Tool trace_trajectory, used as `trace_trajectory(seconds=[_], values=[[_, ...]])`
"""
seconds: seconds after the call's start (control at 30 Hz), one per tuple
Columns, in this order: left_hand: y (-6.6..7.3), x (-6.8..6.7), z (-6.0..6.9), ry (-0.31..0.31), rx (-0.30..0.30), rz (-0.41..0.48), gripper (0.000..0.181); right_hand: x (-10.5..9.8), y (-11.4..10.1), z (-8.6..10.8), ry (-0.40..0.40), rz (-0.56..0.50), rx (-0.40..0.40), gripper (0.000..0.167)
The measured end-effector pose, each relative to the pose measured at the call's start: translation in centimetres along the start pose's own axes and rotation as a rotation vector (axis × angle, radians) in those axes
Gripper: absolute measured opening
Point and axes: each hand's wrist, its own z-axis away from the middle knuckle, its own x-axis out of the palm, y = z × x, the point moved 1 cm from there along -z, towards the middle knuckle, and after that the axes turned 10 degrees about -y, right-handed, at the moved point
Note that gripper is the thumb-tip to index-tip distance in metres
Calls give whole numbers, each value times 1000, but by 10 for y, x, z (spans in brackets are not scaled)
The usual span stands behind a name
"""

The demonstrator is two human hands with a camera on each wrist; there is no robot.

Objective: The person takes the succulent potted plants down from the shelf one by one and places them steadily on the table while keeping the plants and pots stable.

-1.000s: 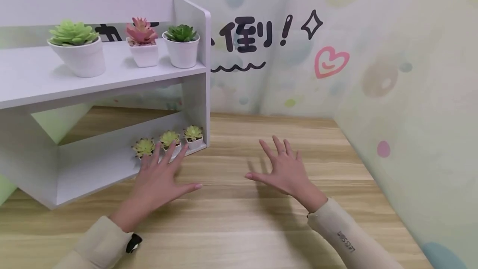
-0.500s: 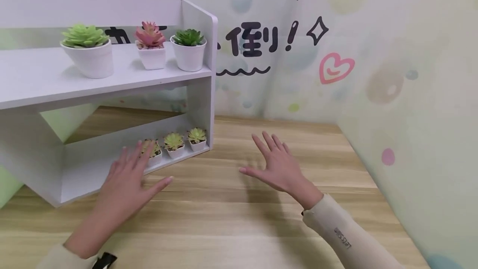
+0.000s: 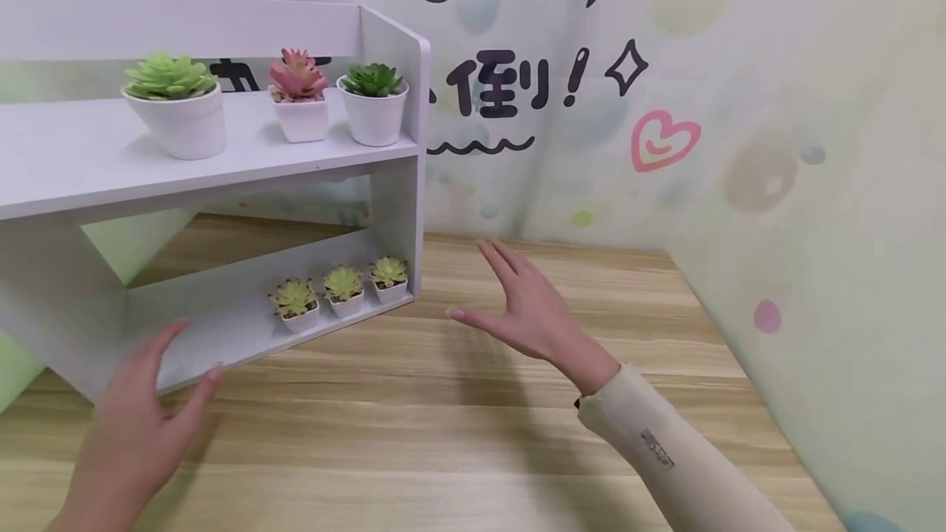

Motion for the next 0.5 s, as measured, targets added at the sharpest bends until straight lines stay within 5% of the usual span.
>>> trace_trajectory(seconds=[0.23,0.33,0.5], values=[[10,-12,-2,501,104,117,50,-9,-20,-17,9,-128,4,97],[18,-16,-5,678,98,187,44,-13,-30,-26,31,-197,1,94],[16,-27,-6,791,-49,247,33,-24,-47,-42,47,-362,-16,92]])
